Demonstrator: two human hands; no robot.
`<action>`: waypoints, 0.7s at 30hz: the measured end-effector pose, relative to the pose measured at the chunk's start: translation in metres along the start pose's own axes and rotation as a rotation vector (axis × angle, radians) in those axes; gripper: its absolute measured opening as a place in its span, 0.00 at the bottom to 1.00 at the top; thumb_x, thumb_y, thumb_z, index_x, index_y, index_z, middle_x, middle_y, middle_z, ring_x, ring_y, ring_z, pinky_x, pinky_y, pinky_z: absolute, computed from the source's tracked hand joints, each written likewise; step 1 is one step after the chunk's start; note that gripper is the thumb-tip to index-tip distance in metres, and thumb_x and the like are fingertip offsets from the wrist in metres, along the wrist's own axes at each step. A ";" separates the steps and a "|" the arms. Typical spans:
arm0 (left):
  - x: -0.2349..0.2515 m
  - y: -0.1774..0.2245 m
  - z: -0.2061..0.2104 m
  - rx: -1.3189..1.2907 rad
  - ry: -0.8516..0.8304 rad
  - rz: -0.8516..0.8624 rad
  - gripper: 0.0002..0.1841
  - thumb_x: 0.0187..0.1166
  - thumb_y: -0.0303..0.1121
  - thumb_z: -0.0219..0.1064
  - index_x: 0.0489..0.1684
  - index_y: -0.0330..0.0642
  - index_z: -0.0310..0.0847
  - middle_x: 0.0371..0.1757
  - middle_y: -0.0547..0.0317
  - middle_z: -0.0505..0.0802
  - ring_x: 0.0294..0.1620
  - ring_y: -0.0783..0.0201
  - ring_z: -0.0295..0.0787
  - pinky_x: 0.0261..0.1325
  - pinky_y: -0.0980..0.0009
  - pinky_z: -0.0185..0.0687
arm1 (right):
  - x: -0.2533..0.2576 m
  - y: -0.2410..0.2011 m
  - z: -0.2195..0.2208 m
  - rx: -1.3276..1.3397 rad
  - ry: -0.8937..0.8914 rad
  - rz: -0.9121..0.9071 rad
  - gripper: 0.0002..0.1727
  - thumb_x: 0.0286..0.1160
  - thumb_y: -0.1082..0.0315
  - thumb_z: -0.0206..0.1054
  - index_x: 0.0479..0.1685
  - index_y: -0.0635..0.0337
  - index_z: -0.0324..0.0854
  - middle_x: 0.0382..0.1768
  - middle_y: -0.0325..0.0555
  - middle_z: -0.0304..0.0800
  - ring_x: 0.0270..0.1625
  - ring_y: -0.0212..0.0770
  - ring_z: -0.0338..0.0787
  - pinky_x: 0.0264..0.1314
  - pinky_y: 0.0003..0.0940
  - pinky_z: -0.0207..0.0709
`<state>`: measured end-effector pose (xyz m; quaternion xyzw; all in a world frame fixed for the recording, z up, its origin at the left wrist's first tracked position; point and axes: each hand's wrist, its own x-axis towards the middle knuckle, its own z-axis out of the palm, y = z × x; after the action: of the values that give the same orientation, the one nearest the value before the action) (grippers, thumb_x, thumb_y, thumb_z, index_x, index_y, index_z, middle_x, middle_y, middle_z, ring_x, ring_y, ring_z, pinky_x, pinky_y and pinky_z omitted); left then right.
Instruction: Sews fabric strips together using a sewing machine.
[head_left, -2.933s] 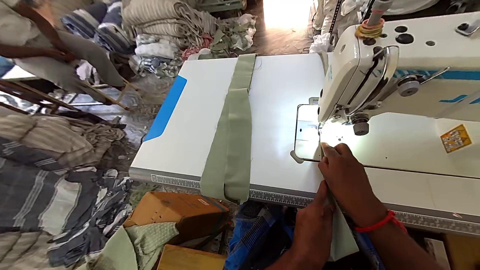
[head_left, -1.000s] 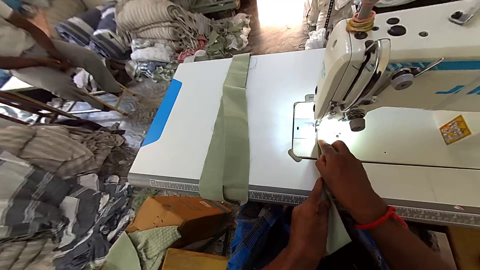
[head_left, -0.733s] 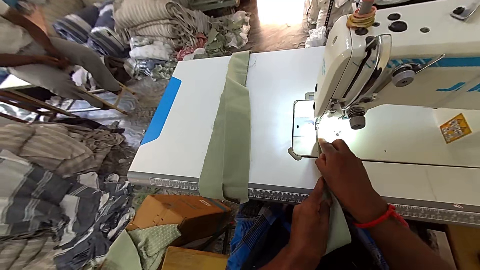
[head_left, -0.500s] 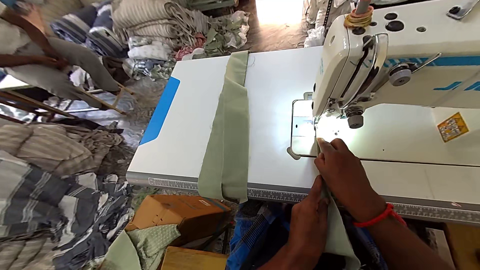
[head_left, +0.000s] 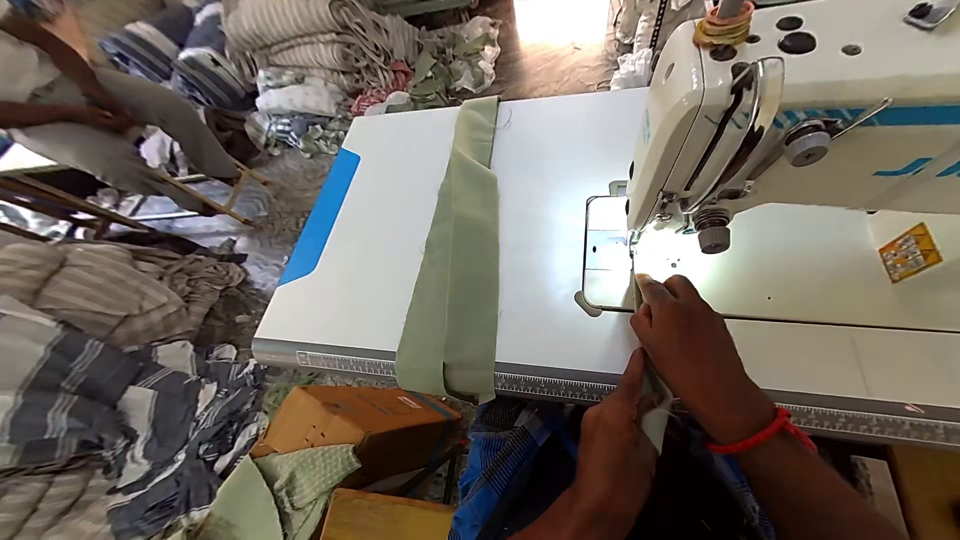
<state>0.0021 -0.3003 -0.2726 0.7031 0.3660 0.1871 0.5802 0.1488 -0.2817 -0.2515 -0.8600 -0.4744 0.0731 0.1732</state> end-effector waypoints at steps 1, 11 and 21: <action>0.001 0.000 0.000 0.021 -0.001 0.008 0.30 0.85 0.25 0.58 0.90 0.46 0.64 0.37 0.56 0.93 0.23 0.69 0.84 0.29 0.71 0.85 | 0.001 0.000 -0.001 -0.001 -0.008 0.006 0.23 0.84 0.71 0.61 0.76 0.68 0.78 0.55 0.63 0.82 0.41 0.56 0.90 0.38 0.49 0.86; 0.046 0.015 -0.030 0.174 -0.031 0.268 0.23 0.83 0.30 0.66 0.78 0.44 0.74 0.28 0.59 0.87 0.18 0.67 0.80 0.21 0.69 0.81 | -0.015 0.047 -0.055 0.485 -0.519 -0.089 0.36 0.84 0.68 0.61 0.90 0.27 0.62 0.47 0.42 0.91 0.29 0.38 0.88 0.30 0.39 0.87; 0.031 0.004 -0.040 -0.391 -0.138 0.081 0.07 0.85 0.28 0.65 0.52 0.36 0.83 0.41 0.47 0.93 0.32 0.58 0.94 0.36 0.66 0.95 | -0.070 0.063 -0.033 1.039 -0.188 0.150 0.07 0.82 0.65 0.68 0.52 0.55 0.81 0.40 0.47 0.94 0.29 0.43 0.94 0.29 0.34 0.91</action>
<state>-0.0035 -0.2505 -0.2633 0.6022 0.2537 0.2291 0.7215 0.1703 -0.3790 -0.2470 -0.6821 -0.3265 0.3873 0.5273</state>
